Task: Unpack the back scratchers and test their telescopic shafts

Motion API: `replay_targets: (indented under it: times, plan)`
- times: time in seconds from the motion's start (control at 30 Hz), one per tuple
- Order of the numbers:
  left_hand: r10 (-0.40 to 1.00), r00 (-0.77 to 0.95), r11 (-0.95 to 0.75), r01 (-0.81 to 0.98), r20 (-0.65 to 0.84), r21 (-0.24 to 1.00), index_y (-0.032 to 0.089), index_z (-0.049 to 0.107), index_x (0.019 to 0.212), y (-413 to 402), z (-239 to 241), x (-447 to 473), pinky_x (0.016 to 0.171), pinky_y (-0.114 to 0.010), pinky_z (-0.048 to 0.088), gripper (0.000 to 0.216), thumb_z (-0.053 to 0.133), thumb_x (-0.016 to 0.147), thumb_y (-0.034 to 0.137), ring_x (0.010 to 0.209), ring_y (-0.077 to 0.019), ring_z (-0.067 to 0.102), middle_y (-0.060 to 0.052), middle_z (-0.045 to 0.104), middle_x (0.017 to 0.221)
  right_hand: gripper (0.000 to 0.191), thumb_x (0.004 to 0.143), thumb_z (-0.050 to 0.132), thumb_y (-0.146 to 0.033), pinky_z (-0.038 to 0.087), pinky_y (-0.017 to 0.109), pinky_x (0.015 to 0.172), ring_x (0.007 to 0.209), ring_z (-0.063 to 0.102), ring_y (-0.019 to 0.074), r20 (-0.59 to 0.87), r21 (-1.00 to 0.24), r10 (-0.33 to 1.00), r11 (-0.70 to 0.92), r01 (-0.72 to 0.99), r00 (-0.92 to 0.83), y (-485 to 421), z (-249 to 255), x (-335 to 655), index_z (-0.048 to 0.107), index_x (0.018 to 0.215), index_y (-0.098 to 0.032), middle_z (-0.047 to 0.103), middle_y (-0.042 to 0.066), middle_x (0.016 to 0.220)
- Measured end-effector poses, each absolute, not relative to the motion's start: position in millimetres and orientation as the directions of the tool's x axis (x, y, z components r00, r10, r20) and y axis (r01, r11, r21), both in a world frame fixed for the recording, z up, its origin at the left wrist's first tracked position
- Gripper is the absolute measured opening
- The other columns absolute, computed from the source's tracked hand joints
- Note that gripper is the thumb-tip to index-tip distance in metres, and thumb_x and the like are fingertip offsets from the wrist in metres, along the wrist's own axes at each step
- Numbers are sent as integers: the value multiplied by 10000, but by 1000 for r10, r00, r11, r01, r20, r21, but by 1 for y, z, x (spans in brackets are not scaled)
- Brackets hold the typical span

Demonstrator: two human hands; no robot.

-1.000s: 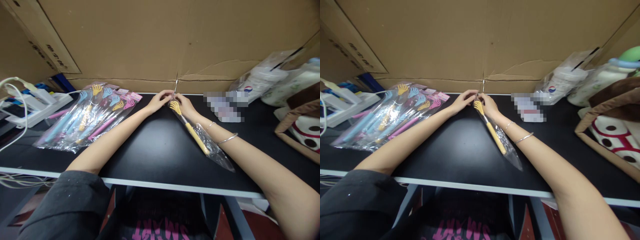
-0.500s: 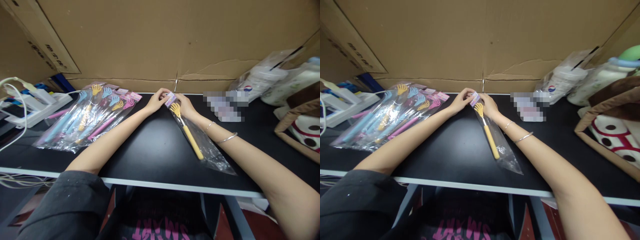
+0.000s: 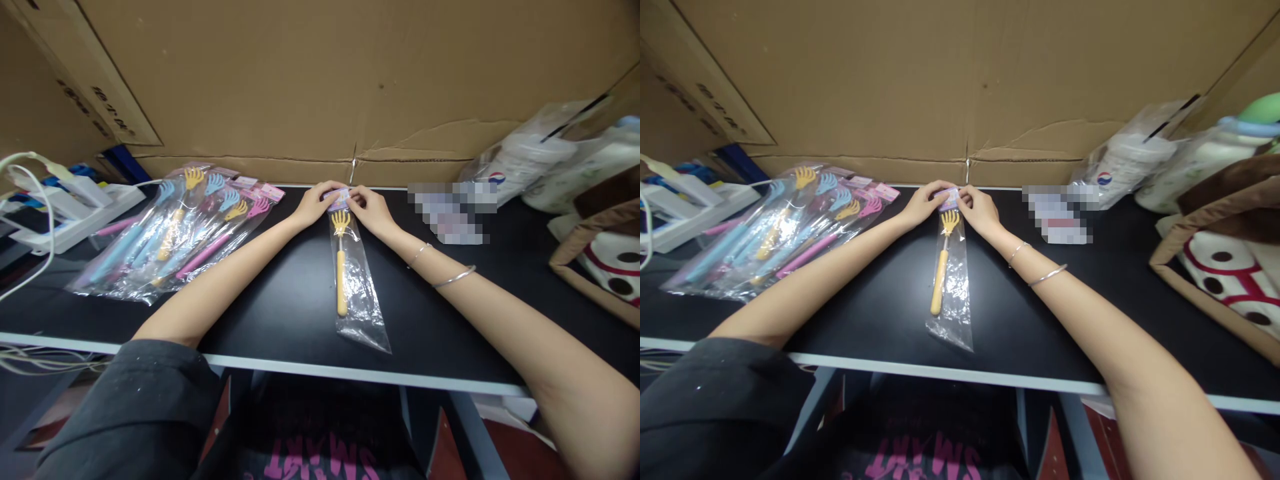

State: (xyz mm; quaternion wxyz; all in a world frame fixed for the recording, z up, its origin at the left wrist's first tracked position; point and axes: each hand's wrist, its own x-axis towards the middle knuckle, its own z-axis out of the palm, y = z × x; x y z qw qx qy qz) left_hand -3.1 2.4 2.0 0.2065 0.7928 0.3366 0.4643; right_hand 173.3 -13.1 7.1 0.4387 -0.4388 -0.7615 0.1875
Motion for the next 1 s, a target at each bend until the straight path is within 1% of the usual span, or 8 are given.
replay_targets:
  times: [0.23, 0.33, 0.43, 0.53, 0.6, 0.77, 0.87, 1.0]
  plan:
    - [824, 262, -564, 455, 502, 689, 146, 594, 994, -1, 4, 0, 806, -249, 437, 189, 524, 861, 261, 856, -148, 586, -37, 669, 961, 63, 780, 516, -236, 470, 307, 731, 732, 614, 160, 483, -703, 861, 491, 515, -160, -9, 9, 175, 560, 811, -202, 671, 26, 778]
    - [839, 257, -543, 428, 479, 722, 141, 579, 984, -1, 2, 1, 801, -246, 444, 181, 553, 839, 247, 835, -143, 593, -36, 666, 920, 63, 790, 510, -243, 471, 314, 747, 743, 620, 166, 471, -706, 872, 463, 536, -132, -9, 10, 176, 551, 815, -202, 671, 29, 768]
    - [838, 253, -545, 403, 483, 736, 137, 577, 982, -1, 2, 1, 811, -246, 445, 176, 553, 836, 234, 844, -143, 601, -44, 668, 925, 63, 794, 517, -251, 462, 331, 797, 779, 619, 174, 465, -689, 877, 444, 573, -121, -11, 11, 176, 558, 807, -205, 673, 26, 770]
    - [831, 241, -554, 435, 501, 710, 145, 590, 991, -3, 3, 0, 810, -238, 440, 182, 542, 849, 247, 857, -143, 595, -39, 668, 931, 65, 785, 537, -261, 437, 369, 856, 882, 596, 207, 460, -657, 882, 414, 630, -100, -11, 10, 177, 578, 778, -212, 679, 37, 806]
    - [829, 232, -553, 478, 509, 682, 151, 607, 994, -5, 4, 0, 782, -230, 435, 191, 542, 856, 266, 833, -142, 586, -29, 662, 903, 87, 788, 542, -283, 423, 401, 869, 942, 569, 236, 448, -636, 890, 383, 670, -84, -11, 10, 177, 602, 782, -220, 684, 44, 831]
    - [838, 194, -511, 604, 510, 611, 156, 645, 956, -11, 9, 0, 679, -219, 396, 175, 570, 855, 279, 737, -134, 550, -14, 630, 798, 186, 830, 504, -343, 395, 436, 867, 994, 537, 272, 400, -594, 915, 303, 745, -53, -12, 10, 177, 649, 855, -230, 690, 52, 905]
    - [865, 174, -459, 655, 471, 601, 171, 649, 915, -14, 12, 1, 650, -221, 374, 187, 553, 877, 328, 727, -136, 549, -8, 632, 780, 231, 858, 464, -353, 377, 443, 867, 1001, 526, 282, 374, -573, 927, 261, 777, -36, -13, 12, 176, 657, 857, -227, 690, 61, 938]
    - [908, 130, -364, 715, 398, 597, 200, 638, 922, -20, 16, 2, 637, -222, 354, 215, 506, 907, 368, 755, -141, 568, 6, 650, 793, 252, 877, 440, -349, 360, 447, 865, 1007, 511, 288, 355, -552, 935, 228, 802, -22, -15, 14, 174, 658, 857, -223, 689, 68, 952]
